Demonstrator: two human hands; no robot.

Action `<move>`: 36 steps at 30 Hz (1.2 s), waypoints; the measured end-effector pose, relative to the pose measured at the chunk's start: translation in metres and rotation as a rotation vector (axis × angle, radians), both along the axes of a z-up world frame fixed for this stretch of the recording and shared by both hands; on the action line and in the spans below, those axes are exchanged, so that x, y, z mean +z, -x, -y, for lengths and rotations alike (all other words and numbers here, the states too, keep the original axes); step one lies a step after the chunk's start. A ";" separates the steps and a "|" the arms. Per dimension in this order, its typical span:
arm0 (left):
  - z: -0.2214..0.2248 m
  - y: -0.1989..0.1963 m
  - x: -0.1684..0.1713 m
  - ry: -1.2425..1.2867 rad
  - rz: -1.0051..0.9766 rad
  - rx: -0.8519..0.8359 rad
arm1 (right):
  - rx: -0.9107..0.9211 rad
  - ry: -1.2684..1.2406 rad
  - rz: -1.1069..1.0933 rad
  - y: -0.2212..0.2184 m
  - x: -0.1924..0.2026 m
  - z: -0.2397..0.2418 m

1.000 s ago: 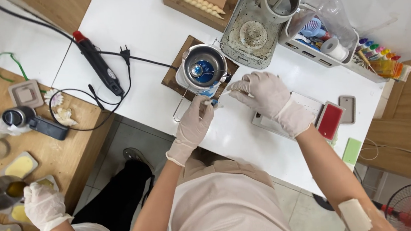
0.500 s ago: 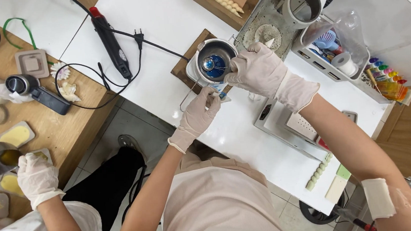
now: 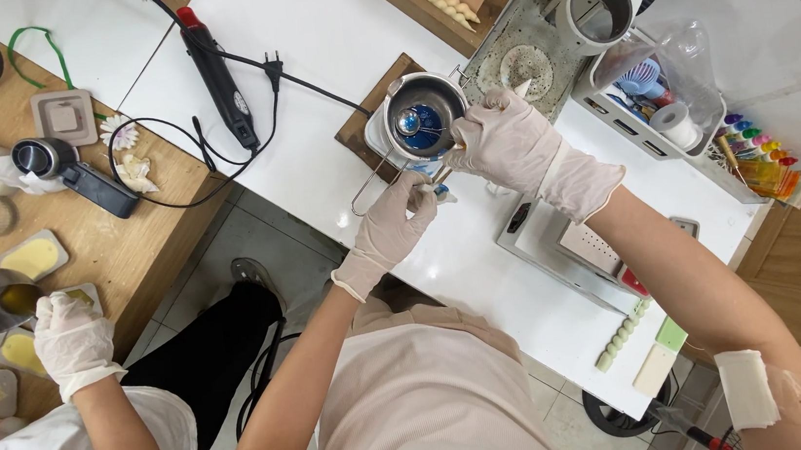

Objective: Measuring fragrance or dye with a syringe and mixing it into a container of melted wax.

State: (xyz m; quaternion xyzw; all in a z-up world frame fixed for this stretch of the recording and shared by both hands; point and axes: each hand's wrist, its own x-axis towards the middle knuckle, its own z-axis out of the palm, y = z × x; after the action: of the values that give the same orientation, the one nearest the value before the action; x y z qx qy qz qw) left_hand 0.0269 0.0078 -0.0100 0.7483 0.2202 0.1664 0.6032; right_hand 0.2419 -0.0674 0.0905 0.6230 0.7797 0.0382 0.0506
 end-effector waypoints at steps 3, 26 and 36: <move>0.000 0.001 0.000 0.019 0.018 -0.016 | 0.027 0.006 0.026 0.000 0.004 0.003; -0.004 0.000 -0.003 -0.035 0.017 -0.018 | 0.149 -0.131 0.037 -0.002 0.007 0.001; -0.003 -0.001 0.006 -0.008 -0.065 -0.027 | 0.140 -0.107 0.066 -0.004 0.004 0.007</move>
State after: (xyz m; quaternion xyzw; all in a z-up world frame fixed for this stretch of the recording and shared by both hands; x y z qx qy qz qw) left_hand 0.0276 0.0111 -0.0041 0.7588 0.2287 0.1347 0.5948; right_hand 0.2459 -0.0740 0.0947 0.5671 0.8162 0.1036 0.0400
